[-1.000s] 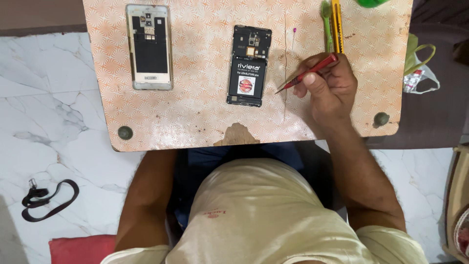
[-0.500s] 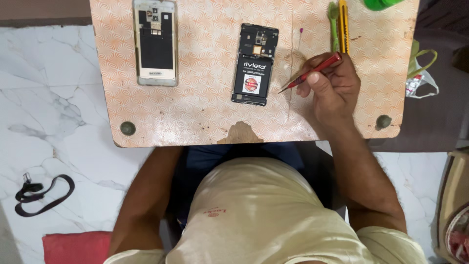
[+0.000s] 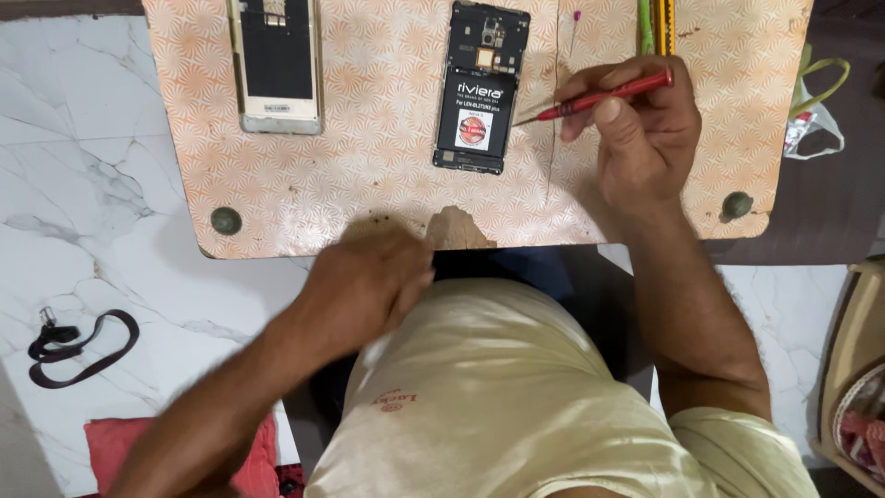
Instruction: The person removes the battery from a disassembled smartphone using a red screwdriver and a yellow plastic pry tool. They carefully pry around the battery edges, lift it out, and set it aside on the table.
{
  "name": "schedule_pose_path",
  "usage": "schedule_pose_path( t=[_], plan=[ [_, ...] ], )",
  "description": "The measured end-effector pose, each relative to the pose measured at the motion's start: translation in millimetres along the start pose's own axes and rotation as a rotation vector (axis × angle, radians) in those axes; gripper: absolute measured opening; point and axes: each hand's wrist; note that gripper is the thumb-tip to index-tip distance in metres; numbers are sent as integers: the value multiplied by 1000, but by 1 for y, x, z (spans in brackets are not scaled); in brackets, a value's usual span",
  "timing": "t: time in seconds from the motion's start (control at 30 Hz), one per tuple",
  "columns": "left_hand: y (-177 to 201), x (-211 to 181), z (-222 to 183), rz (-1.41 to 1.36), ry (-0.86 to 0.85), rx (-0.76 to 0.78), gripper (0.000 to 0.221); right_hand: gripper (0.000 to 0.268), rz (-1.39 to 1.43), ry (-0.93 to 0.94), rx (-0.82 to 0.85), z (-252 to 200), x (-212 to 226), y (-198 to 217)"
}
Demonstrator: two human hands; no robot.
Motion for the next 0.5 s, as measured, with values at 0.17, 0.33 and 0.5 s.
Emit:
schedule_pose_path(
  t=[0.17, 0.33, 0.5],
  plan=[
    [-8, 23, 64, 182, -153, -335, 39, 25, -118, 5, -7, 0, 19, -17],
    [-18, 38, 79, 249, -94, -362, 43, 23, -264, 74, 49, -6, 25, -25],
    [-20, 44, 73, 200, -123, -394, 41, 30, -196, 22, 45, -18, 15, -23]
  ],
)
Point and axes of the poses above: each hand's wrist, its own z-axis towards the middle knuckle, its own y-axis out of the back of the hand, x = y × z, and after that the axes turned 11 degrees about -z, right-handed
